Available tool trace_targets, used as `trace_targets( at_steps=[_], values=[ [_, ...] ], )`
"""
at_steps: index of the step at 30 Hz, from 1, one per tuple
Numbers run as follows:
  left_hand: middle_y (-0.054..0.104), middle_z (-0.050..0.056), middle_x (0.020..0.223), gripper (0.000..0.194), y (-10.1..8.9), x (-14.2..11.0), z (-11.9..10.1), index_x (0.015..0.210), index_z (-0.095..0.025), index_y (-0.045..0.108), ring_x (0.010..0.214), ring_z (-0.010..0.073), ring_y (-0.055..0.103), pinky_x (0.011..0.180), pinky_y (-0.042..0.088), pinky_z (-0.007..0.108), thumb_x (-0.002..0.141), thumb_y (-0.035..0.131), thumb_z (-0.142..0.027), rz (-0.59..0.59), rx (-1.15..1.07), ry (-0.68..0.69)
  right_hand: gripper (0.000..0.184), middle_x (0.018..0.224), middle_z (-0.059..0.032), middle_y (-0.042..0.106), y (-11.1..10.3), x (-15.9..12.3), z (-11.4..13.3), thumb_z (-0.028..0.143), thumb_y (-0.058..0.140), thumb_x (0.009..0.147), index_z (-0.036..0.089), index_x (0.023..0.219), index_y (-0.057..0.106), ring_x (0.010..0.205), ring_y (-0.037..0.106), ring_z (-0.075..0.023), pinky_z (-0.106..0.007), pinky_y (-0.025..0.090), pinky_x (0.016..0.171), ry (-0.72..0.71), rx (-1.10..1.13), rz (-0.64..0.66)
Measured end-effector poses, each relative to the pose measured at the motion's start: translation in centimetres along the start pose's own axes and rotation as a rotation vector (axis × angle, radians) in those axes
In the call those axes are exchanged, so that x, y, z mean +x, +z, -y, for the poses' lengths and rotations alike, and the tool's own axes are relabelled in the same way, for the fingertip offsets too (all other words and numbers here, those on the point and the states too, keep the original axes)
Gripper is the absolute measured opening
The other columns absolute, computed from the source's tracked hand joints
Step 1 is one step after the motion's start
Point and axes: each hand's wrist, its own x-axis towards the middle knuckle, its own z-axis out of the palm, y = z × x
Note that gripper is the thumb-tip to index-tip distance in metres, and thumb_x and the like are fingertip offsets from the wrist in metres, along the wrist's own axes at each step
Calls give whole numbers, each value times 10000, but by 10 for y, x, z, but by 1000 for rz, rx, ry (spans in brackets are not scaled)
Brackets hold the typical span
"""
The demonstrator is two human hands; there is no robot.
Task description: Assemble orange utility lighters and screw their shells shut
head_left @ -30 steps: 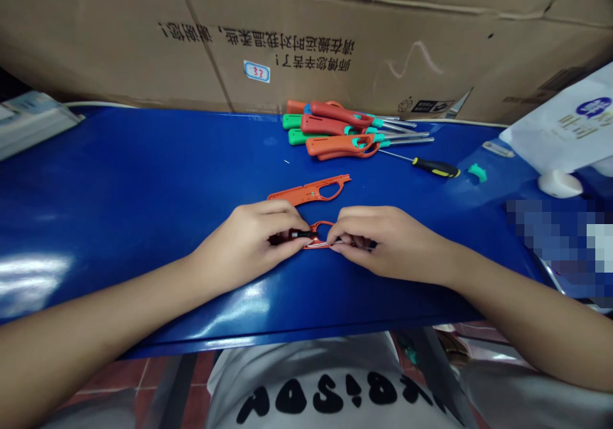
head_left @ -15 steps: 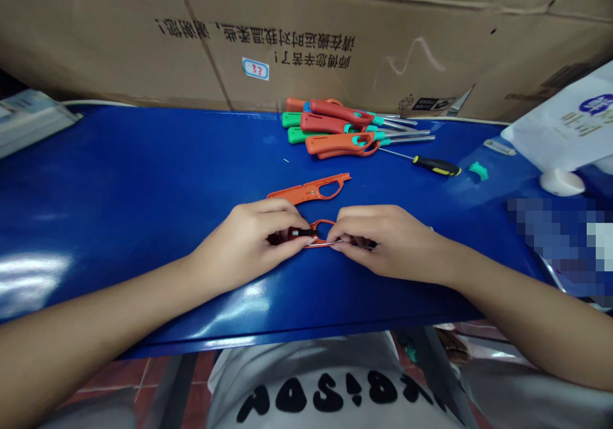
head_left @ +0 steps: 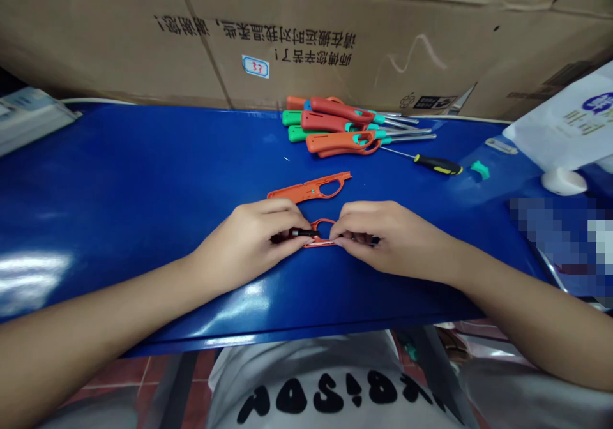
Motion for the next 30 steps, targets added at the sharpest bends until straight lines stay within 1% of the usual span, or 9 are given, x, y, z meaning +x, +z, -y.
trace_targets(
  at_steps=[4, 8, 11, 14, 18, 23, 27, 30],
  values=[
    [740, 29, 935, 40, 0, 0, 0, 943, -148, 748, 855, 120, 710, 778, 540, 202, 910, 734, -166, 7, -1, 0, 146, 905, -23, 665, -2, 0, 1, 162, 585, 950, 187, 939, 729, 762, 590, -125, -272, 421, 698, 0, 5, -6],
    [741, 31, 940, 43, 0, 0, 0, 946, -145, 749, 858, 117, 710, 785, 539, 196, 908, 734, -159, -1, 1, 1, 131, 821, -3, 624, -1, -1, 2, 113, 594, 913, 169, 876, 706, 715, 552, -114, -262, 404, 667, 44, -22, -35],
    [742, 31, 938, 43, 0, 0, 0, 946, -145, 750, 858, 118, 712, 775, 539, 193, 910, 732, -158, 0, 4, -1, 141, 798, 4, 603, -1, -1, 3, 86, 594, 894, 164, 863, 707, 707, 538, -111, -262, 397, 659, 69, -33, -28],
    [743, 33, 937, 47, 0, 0, 0, 944, -148, 750, 850, 124, 713, 764, 542, 200, 909, 737, -178, -1, 7, -3, 143, 792, 9, 602, -1, 0, 3, 83, 598, 893, 164, 867, 712, 693, 534, -102, -252, 403, 649, 84, -7, -26],
    [742, 37, 946, 60, 1, -1, 1, 956, -149, 746, 859, 131, 717, 794, 549, 217, 918, 732, -193, -1, 19, 11, 126, 795, 20, 617, 0, 1, 3, 79, 623, 885, 169, 882, 712, 676, 537, -84, -231, 421, 641, 99, 41, -50],
    [736, 37, 955, 59, 2, -2, 2, 966, -151, 745, 864, 133, 716, 800, 551, 227, 923, 726, -187, 8, 30, 15, 105, 743, 37, 602, 3, 3, 3, 92, 660, 873, 172, 813, 690, 640, 525, -70, -212, 416, 607, 136, 61, -79],
    [735, 34, 946, 72, 1, -1, 1, 974, -156, 758, 860, 132, 712, 798, 551, 230, 927, 722, -197, 6, 19, -5, 108, 745, 39, 604, 4, 4, 2, 66, 659, 854, 169, 853, 689, 635, 525, -63, -195, 426, 607, 137, 86, -98],
    [732, 36, 955, 113, -3, 0, -3, 1017, -155, 765, 823, 120, 699, 734, 549, 209, 919, 715, -179, 4, 10, -32, 139, 763, 36, 599, 4, 3, 0, 56, 647, 854, 174, 910, 697, 661, 533, -70, -198, 432, 629, 105, 70, -103]
  ],
)
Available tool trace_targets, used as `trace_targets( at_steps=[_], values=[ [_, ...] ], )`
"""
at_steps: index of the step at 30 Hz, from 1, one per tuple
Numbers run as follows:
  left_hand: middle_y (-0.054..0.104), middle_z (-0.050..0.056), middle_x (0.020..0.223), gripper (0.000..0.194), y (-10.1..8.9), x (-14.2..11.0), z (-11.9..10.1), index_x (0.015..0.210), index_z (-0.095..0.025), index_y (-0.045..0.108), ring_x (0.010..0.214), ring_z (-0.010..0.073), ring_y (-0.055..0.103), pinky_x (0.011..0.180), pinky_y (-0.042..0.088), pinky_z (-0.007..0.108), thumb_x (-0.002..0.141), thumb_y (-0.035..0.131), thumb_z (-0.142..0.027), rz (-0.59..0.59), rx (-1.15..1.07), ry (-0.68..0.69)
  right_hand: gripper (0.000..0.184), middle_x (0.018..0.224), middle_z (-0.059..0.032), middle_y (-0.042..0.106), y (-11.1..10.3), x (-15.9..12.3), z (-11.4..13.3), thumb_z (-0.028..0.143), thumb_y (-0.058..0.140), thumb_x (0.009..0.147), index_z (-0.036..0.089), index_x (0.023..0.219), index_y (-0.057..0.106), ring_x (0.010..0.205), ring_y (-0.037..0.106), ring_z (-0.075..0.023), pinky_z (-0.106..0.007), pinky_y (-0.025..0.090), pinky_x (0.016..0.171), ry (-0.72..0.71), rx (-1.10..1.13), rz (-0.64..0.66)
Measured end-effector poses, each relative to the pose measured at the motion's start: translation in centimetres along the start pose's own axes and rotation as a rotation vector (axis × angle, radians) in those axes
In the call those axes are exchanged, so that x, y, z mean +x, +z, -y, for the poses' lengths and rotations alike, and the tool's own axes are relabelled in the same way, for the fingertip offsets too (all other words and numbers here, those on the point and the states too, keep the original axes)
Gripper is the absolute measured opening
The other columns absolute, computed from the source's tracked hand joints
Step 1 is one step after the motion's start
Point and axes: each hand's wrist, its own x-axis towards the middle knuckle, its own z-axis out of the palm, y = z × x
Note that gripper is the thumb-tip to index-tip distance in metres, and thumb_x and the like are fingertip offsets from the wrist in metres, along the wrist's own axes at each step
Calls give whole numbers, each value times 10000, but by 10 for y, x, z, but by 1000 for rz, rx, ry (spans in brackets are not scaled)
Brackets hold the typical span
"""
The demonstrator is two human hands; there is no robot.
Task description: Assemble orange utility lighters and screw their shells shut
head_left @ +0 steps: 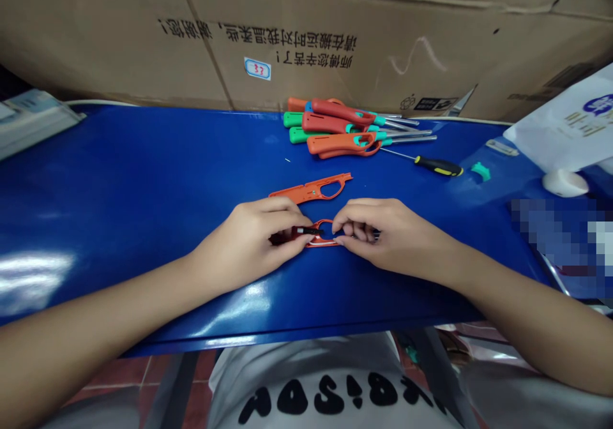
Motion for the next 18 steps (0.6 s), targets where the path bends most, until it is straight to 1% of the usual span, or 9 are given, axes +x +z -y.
trace_targets(
  at_steps=[3, 7, 10, 12, 18],
  values=[
    [720, 40, 966, 155, -6, 0, -3, 1046, -143, 764, 792, 109, 683, 676, 539, 189, 905, 699, -144, 23, 4, -31, 143, 779, 31, 596, 0, -1, -2, 71, 639, 867, 180, 939, 697, 682, 538, -78, -206, 431, 642, -12, -10, -1],
    [732, 48, 970, 138, -9, -1, -2, 1012, -143, 776, 849, 130, 702, 760, 556, 215, 940, 659, -135, 48, 39, 8, 149, 790, 29, 598, 1, -2, -4, 101, 629, 895, 194, 988, 699, 704, 546, -89, -221, 433, 662, -23, -12, -1],
    [741, 54, 975, 134, -7, -2, 1, 999, -138, 778, 861, 133, 712, 801, 558, 222, 953, 652, -126, 23, 49, 52, 205, 820, 25, 609, 2, -3, -4, 119, 617, 917, 210, 1084, 693, 731, 559, -99, -234, 430, 674, -43, -21, 11],
    [740, 51, 969, 125, -4, -2, 3, 993, -142, 778, 853, 130, 713, 790, 558, 216, 948, 663, -125, 0, 37, 55, 232, 827, 25, 611, 2, -3, -4, 121, 613, 922, 213, 1122, 683, 748, 569, -104, -238, 426, 674, -40, -27, 19],
    [715, 46, 939, 105, 1, -1, 5, 934, -143, 781, 828, 123, 696, 761, 551, 213, 937, 679, -121, -22, 19, 31, 233, 830, 17, 618, 1, -3, -5, 134, 613, 921, 212, 1132, 675, 793, 591, -126, -252, 431, 692, -35, -55, 21]
  ],
)
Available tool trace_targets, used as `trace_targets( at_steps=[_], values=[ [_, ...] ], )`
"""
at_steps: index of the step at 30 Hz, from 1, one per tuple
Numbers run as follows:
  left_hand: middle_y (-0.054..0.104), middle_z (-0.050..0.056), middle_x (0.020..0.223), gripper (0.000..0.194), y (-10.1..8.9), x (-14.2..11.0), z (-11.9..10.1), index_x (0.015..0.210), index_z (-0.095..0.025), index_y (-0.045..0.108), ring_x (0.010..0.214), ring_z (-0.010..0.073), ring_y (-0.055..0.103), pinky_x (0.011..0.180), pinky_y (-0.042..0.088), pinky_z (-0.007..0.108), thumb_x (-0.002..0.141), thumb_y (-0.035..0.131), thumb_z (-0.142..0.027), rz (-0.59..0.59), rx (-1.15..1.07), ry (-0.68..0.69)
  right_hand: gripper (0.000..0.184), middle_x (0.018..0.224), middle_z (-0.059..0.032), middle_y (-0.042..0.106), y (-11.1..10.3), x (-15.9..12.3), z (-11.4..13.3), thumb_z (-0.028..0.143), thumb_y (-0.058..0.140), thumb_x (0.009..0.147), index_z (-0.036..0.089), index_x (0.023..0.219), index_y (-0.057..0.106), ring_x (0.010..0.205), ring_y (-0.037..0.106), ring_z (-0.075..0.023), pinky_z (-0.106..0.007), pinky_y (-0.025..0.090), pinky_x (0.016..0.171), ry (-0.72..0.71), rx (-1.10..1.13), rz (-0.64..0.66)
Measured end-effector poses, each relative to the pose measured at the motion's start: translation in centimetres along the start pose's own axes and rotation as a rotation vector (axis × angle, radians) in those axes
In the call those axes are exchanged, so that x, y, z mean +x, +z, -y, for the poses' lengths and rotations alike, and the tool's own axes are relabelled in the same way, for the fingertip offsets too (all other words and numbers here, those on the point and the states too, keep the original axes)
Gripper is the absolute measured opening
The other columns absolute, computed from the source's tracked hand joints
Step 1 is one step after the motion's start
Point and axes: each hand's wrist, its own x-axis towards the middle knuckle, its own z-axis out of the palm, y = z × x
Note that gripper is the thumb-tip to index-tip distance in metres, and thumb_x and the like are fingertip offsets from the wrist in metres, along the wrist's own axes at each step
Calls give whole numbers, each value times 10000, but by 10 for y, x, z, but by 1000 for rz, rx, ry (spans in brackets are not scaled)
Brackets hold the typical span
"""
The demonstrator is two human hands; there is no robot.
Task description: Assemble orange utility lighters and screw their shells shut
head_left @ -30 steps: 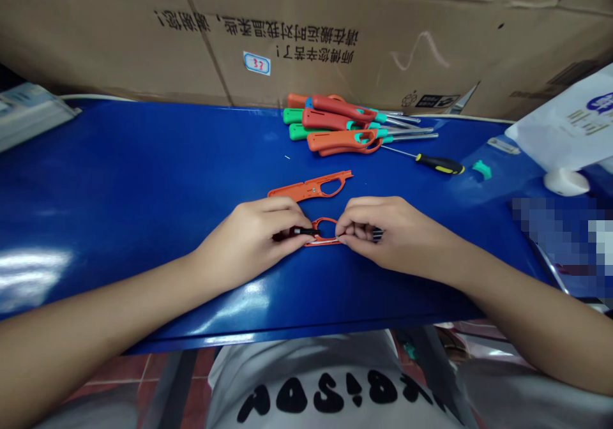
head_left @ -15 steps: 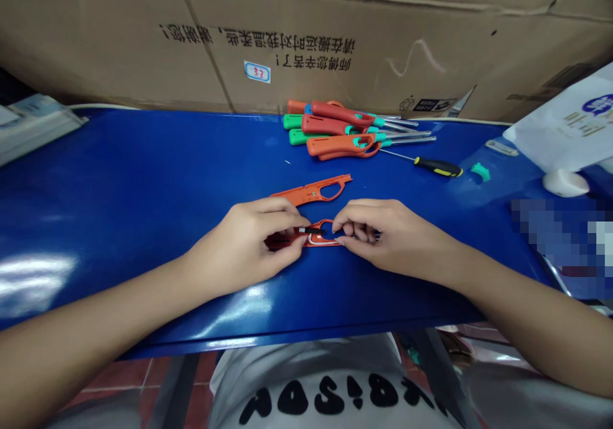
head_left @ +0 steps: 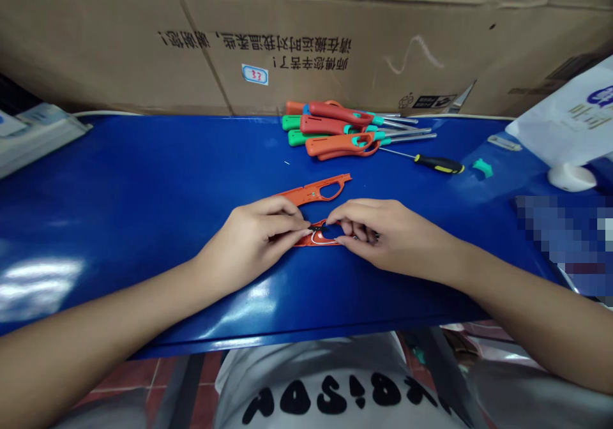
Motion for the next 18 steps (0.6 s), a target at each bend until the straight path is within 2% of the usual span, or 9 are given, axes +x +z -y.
trace_targets(
  at_steps=[9, 13, 16, 18],
  values=[
    [727, 84, 1027, 200, -2, -2, -9, 1000, -135, 776, 888, 180, 714, 822, 597, 307, 997, 579, -169, 104, 116, 8, 294, 912, -4, 653, -1, 0, 3, 144, 562, 961, 247, 1216, 665, 861, 615, -149, -266, 440, 726, -20, -5, 48],
    [729, 115, 1048, 267, -5, -4, -19, 1072, -127, 763, 901, 241, 719, 809, 614, 395, 1020, 532, -251, 174, 282, 19, 333, 1071, -42, 683, -3, -1, 4, 159, 529, 989, 247, 1290, 642, 945, 638, -174, -292, 471, 781, -36, -57, 86],
    [735, 136, 1040, 286, -7, -6, -23, 1117, -111, 738, 938, 299, 703, 803, 604, 462, 1013, 546, -296, 220, 429, 63, 339, 1093, -57, 685, -3, -1, 4, 196, 513, 1016, 242, 1326, 643, 959, 650, -185, -306, 485, 793, -73, -113, 99],
    [736, 131, 1036, 269, -7, -7, -23, 1110, -115, 729, 939, 301, 694, 799, 595, 467, 1016, 544, -287, 225, 461, 77, 333, 1084, -57, 682, -2, -1, 4, 262, 506, 1039, 244, 1339, 649, 941, 652, -182, -304, 489, 786, -99, -145, 93]
  ],
)
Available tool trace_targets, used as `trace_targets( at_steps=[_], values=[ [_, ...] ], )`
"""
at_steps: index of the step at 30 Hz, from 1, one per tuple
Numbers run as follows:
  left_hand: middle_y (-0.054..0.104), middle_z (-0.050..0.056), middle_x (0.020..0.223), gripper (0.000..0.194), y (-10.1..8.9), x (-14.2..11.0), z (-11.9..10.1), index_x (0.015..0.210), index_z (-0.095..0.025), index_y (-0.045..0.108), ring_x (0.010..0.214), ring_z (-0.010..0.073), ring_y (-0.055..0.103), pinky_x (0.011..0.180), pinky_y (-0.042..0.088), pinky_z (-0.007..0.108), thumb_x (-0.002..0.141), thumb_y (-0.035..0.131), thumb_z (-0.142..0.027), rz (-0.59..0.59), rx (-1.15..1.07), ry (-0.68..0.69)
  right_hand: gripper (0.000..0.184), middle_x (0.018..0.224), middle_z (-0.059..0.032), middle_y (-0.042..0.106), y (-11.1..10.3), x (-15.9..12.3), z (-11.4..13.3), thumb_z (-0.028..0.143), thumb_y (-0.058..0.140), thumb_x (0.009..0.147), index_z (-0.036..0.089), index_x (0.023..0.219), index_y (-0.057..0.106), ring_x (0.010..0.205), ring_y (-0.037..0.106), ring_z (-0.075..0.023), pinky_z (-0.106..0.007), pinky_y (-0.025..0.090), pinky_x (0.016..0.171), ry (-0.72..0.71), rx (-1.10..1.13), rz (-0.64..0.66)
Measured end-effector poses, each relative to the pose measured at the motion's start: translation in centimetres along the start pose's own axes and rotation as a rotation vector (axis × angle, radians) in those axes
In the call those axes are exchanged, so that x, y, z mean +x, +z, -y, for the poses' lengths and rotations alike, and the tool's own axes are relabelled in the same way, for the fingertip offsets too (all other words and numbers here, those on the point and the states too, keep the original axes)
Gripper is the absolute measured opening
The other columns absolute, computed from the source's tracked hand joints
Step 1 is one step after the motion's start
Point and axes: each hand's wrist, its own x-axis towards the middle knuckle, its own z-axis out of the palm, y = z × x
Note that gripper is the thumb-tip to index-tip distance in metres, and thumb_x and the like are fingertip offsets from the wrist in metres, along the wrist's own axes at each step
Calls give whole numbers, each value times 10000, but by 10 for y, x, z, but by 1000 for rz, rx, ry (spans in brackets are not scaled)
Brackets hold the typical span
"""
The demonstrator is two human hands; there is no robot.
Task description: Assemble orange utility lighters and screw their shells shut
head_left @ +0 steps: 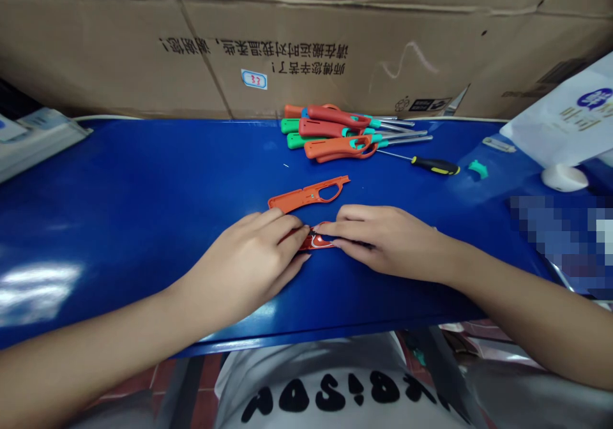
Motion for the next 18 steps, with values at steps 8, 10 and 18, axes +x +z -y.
trace_targets(
  at_steps=[8, 10, 18],
  values=[
    [724, 75, 1016, 163, 9, 1, 3, 1048, -165, 743, 923, 233, 665, 825, 575, 405, 989, 626, -262, -77, -224, -43, 210, 1067, -31, 690, 17, 3, -6, 289, 586, 1010, 257, 1091, 777, 787, 629, -117, -248, 458, 678, -34, -21, -228],
    [718, 76, 1023, 153, 12, 1, 3, 1056, -166, 743, 930, 221, 663, 833, 575, 383, 975, 654, -261, -81, -296, -64, 192, 1077, -28, 719, 19, 3, -8, 248, 590, 1004, 239, 1065, 771, 865, 669, -126, -242, 480, 732, -51, 16, -240],
    [733, 66, 1000, 180, 19, 3, 6, 1052, -152, 723, 914, 193, 687, 832, 581, 329, 934, 722, -288, -171, -374, -55, 252, 1066, -8, 740, 17, 1, -13, 175, 541, 999, 255, 1101, 757, 796, 664, -115, -250, 414, 633, -130, -141, -201]
  ],
)
